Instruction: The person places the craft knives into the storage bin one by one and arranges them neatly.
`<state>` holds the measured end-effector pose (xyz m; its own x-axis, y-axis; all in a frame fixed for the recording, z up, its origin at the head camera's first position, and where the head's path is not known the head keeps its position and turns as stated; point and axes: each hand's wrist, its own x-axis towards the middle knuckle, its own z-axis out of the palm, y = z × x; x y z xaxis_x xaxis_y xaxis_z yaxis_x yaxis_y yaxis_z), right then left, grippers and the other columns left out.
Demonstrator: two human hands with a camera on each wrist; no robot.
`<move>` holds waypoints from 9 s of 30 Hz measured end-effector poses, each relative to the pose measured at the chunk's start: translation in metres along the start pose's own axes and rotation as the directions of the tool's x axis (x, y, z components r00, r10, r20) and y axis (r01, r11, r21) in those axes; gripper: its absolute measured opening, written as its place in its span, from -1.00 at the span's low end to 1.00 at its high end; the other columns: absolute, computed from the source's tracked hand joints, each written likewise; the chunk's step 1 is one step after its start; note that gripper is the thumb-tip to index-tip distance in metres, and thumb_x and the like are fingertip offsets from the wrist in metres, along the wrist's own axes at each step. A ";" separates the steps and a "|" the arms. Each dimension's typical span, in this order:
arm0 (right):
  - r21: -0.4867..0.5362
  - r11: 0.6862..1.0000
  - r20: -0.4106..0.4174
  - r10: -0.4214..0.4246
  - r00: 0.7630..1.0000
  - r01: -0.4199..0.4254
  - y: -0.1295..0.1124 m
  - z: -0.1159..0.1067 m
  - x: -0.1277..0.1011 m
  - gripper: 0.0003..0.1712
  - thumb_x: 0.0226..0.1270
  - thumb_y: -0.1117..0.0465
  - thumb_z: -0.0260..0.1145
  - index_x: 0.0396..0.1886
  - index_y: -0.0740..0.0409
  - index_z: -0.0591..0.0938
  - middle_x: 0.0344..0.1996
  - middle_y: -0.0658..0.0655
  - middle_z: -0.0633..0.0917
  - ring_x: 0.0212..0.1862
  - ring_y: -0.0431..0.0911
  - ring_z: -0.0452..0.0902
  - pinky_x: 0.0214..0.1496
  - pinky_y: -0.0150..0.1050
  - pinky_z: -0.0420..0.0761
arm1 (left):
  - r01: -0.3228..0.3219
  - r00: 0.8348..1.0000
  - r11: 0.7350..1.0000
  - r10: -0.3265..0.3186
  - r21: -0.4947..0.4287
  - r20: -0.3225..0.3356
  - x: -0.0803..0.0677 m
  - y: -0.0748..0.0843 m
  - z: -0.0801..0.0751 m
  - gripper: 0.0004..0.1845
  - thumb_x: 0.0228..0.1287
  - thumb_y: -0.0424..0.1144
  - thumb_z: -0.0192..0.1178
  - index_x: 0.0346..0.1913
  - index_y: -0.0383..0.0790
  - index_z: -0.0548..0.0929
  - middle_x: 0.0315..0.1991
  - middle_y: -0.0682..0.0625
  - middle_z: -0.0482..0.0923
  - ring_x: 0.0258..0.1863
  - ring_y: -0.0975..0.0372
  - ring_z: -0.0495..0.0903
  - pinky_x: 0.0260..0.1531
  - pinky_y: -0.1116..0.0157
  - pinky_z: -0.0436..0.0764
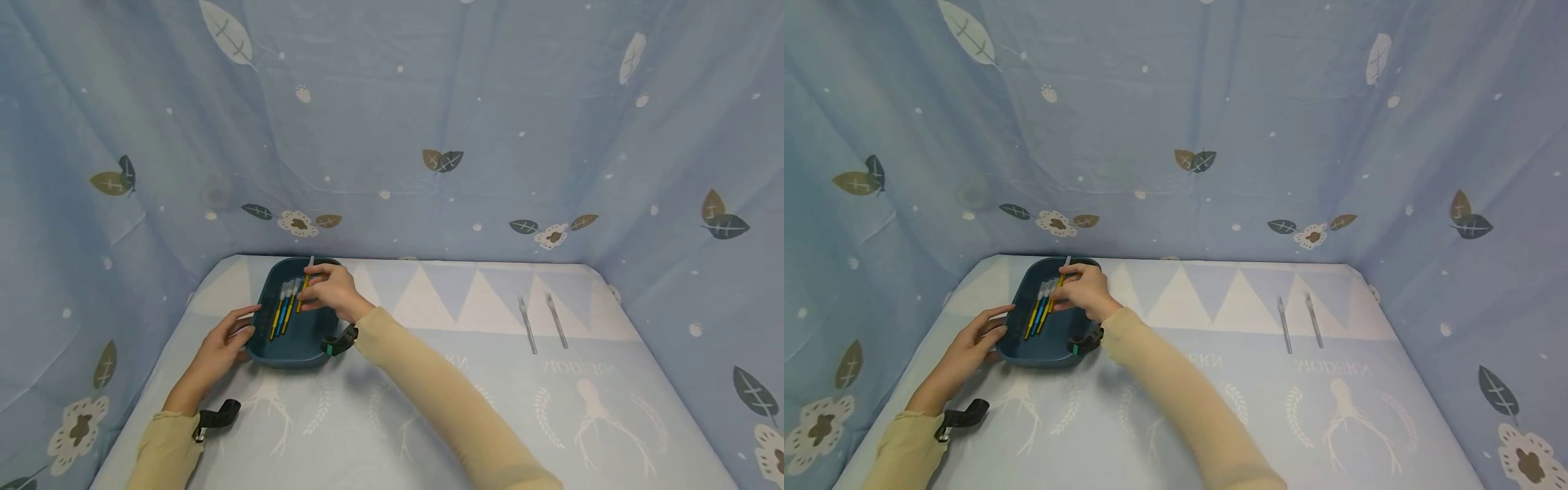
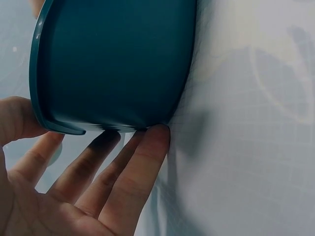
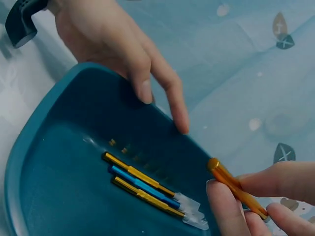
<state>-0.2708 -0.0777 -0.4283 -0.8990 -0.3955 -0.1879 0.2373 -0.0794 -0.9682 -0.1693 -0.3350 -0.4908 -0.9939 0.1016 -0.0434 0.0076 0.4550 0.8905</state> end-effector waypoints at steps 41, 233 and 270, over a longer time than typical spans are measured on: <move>-0.146 0.976 -0.060 0.155 0.986 -0.162 0.032 0.029 0.029 -0.40 0.29 0.67 0.42 0.34 0.50 0.59 -0.21 0.29 0.62 -0.38 0.10 0.68 -0.03 0.15 0.80 | 0.021 1.000 1.000 -0.020 -0.020 0.010 0.000 0.003 0.000 -0.42 0.84 -0.22 -0.01 0.74 -0.18 0.20 0.65 -0.47 0.16 0.50 -0.39 0.37 -0.01 -0.06 0.76; -0.588 0.798 -0.319 -0.077 0.945 -0.133 0.038 -0.389 -0.200 -0.19 0.43 0.19 0.61 0.54 0.42 0.49 0.18 0.49 0.64 -0.10 -0.11 0.71 -0.15 -0.14 0.81 | -0.005 1.000 0.999 0.006 0.050 -0.026 -0.005 0.001 0.005 -0.41 0.84 -0.15 0.00 0.76 -0.09 0.22 0.63 -0.47 0.21 0.47 -0.38 0.42 -0.08 0.06 0.77; -0.612 0.768 -0.273 0.023 0.962 -0.192 0.024 -0.379 -0.198 -0.27 0.36 0.47 0.53 0.49 0.49 0.51 0.13 0.46 0.57 -0.20 0.01 0.70 -0.26 -0.09 0.81 | -0.018 0.999 0.999 0.019 0.031 -0.041 -0.006 -0.001 0.006 -0.41 0.84 -0.14 0.01 0.75 -0.09 0.24 0.61 -0.48 0.24 0.44 -0.39 0.45 -0.12 0.13 0.77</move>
<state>-0.2270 0.3452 -0.4770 -0.9596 -0.1326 -0.2481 0.1296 0.5745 -0.8082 -0.1624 -0.3306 -0.4943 -0.9972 0.0739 -0.0076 0.0289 0.4800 0.8768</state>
